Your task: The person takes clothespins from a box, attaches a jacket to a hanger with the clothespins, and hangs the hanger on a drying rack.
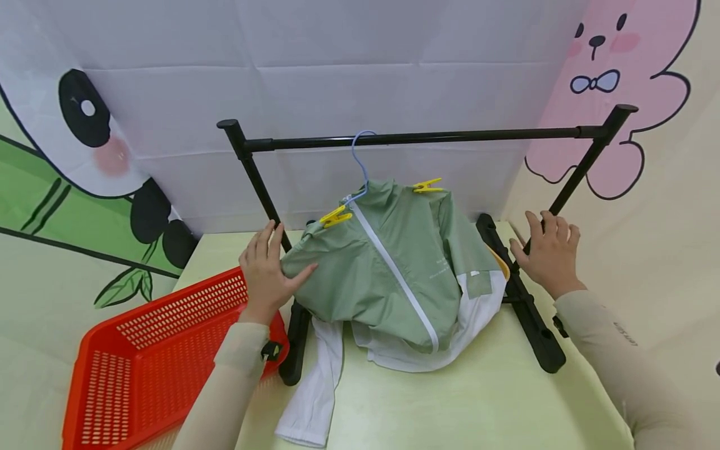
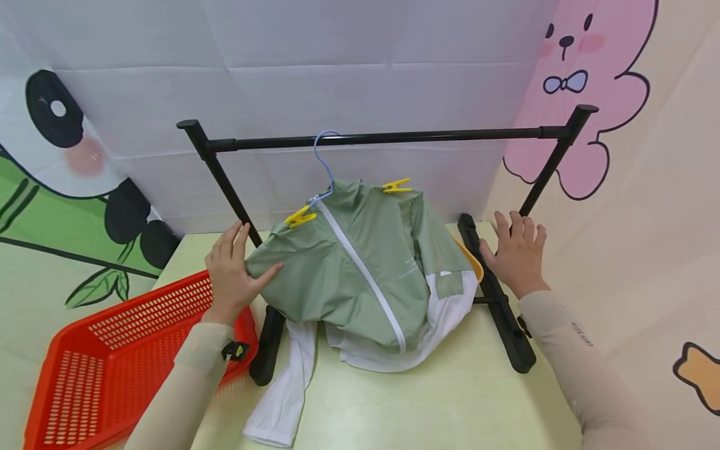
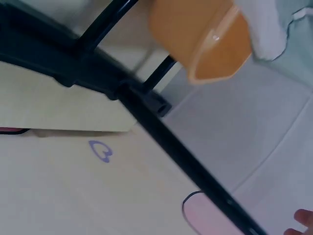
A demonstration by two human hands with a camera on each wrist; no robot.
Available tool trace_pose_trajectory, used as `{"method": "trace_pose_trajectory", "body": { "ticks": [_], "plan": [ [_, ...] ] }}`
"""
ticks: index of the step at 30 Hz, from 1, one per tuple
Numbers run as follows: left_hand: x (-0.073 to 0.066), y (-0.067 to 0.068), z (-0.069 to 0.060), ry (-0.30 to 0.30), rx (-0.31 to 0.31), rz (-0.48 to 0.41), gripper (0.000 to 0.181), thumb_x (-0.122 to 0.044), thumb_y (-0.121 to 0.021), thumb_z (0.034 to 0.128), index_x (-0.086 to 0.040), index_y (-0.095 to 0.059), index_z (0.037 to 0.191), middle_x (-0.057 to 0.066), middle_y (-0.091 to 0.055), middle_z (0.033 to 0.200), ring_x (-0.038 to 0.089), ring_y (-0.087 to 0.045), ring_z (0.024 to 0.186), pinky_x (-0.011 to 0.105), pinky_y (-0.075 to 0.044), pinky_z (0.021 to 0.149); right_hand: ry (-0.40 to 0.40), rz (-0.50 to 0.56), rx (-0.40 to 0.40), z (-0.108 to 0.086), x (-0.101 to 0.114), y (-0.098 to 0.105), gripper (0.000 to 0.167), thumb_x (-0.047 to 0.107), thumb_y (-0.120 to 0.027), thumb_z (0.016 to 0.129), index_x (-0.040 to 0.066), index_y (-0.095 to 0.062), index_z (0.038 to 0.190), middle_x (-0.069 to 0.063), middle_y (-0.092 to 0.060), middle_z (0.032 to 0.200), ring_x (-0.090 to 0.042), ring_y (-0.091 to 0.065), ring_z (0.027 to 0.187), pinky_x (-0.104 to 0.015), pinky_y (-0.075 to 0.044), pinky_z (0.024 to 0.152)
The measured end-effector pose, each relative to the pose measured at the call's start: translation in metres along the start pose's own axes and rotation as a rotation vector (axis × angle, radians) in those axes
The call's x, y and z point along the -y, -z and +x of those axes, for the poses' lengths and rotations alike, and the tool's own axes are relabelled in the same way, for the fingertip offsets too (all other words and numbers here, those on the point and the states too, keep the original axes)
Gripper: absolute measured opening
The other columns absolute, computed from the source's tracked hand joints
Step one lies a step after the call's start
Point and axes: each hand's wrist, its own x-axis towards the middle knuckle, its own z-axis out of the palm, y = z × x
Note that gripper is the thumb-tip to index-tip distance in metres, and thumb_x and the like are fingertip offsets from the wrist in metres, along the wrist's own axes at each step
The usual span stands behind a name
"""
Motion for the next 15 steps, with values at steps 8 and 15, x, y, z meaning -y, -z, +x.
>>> {"method": "trace_pose_trajectory", "body": {
  "ticks": [8,15],
  "plan": [
    [0.006,0.007,-0.006,0.091,0.116,0.037,0.116,-0.090,-0.036,0.0770,0.000,-0.036,0.150,0.020,-0.039,0.152,0.044,-0.035,0.136,0.069,-0.023,0.103,0.080,0.024,0.058,0.000,0.030,0.000,0.065,0.041,-0.053,0.094,0.006,-0.035,0.146,-0.029,-0.029,0.148,-0.049,-0.025,0.134,-0.070,-0.011,0.105],
    [0.008,0.014,-0.013,0.206,0.286,0.065,0.127,-0.097,-0.032,0.0699,-0.007,-0.017,0.159,0.015,-0.022,0.162,0.042,-0.018,0.146,0.073,-0.011,0.106,0.119,0.057,0.099,-0.001,0.051,0.003,0.066,0.046,-0.053,0.096,0.010,-0.036,0.149,-0.026,-0.024,0.155,-0.048,-0.019,0.142,-0.071,-0.004,0.109]
  ]
}}
